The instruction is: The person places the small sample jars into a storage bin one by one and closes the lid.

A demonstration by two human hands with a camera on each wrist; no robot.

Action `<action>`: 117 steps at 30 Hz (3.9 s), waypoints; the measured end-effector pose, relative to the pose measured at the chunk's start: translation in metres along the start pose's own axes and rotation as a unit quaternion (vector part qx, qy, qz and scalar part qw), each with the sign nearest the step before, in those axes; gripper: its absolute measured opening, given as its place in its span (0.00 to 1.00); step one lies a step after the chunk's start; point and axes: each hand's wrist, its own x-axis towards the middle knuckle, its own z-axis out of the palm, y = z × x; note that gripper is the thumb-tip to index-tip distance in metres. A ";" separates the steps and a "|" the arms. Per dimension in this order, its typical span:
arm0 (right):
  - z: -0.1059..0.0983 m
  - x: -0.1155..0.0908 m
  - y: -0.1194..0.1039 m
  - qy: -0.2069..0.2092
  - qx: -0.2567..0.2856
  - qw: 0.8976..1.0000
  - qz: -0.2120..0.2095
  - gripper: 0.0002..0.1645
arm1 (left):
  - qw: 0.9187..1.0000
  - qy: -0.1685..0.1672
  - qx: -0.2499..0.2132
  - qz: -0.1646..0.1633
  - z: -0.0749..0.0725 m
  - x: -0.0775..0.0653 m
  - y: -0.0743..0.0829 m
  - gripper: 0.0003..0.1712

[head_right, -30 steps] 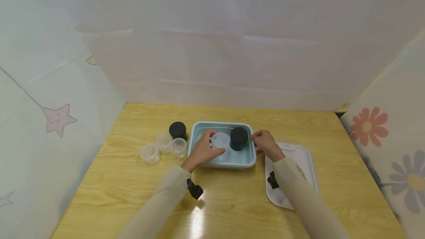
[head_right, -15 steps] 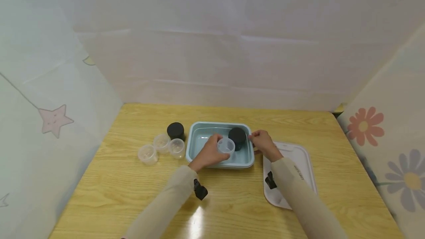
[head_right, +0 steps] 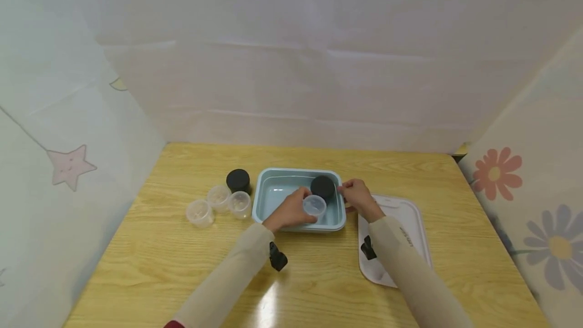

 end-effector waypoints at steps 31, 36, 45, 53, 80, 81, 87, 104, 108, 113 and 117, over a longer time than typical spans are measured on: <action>-0.002 0.001 -0.001 -0.004 0.013 1.000 -0.001 0.25 | 0.999 -0.034 0.031 -0.015 0.011 0.011 0.004 0.29; 0.000 0.001 0.000 -0.001 0.007 1.000 0.002 0.25 | 0.998 -0.037 0.050 -0.016 0.012 0.013 0.001 0.29; 0.001 0.002 0.000 0.004 -0.010 1.000 -0.005 0.25 | 0.997 -0.037 0.062 -0.011 0.009 0.014 -0.001 0.25; 0.001 -0.002 -0.001 -0.004 -0.007 1.000 -0.012 0.26 | 0.997 -0.033 0.065 -0.011 0.005 0.011 -0.001 0.24; 0.001 0.000 0.002 -0.012 0.000 1.000 -0.022 0.27 | 1.000 0.015 -0.001 0.011 -0.048 -0.016 -0.010 0.24; 0.001 0.001 0.002 -0.012 -0.001 1.000 -0.023 0.27 | 1.000 0.017 -0.002 0.008 -0.051 -0.018 -0.011 0.24; 0.001 0.002 0.002 -0.014 -0.008 1.000 -0.019 0.28 | 0.999 0.036 0.005 0.002 -0.068 -0.027 -0.016 0.26; -0.001 0.002 0.004 -0.019 -0.003 1.000 -0.017 0.29 | 0.994 0.107 -0.009 -0.019 -0.089 -0.048 -0.039 0.25; -0.001 0.002 0.003 -0.020 -0.003 1.000 -0.016 0.29 | 0.992 0.124 -0.006 -0.033 -0.098 -0.057 -0.050 0.26; -0.003 0.000 0.001 -0.022 -0.012 0.999 -0.022 0.30 | 0.988 0.144 -0.002 -0.049 -0.111 -0.072 -0.066 0.28; -0.005 0.001 0.001 -0.016 -0.015 1.000 -0.016 0.29 | 0.985 0.160 0.004 -0.059 -0.123 -0.085 -0.078 0.30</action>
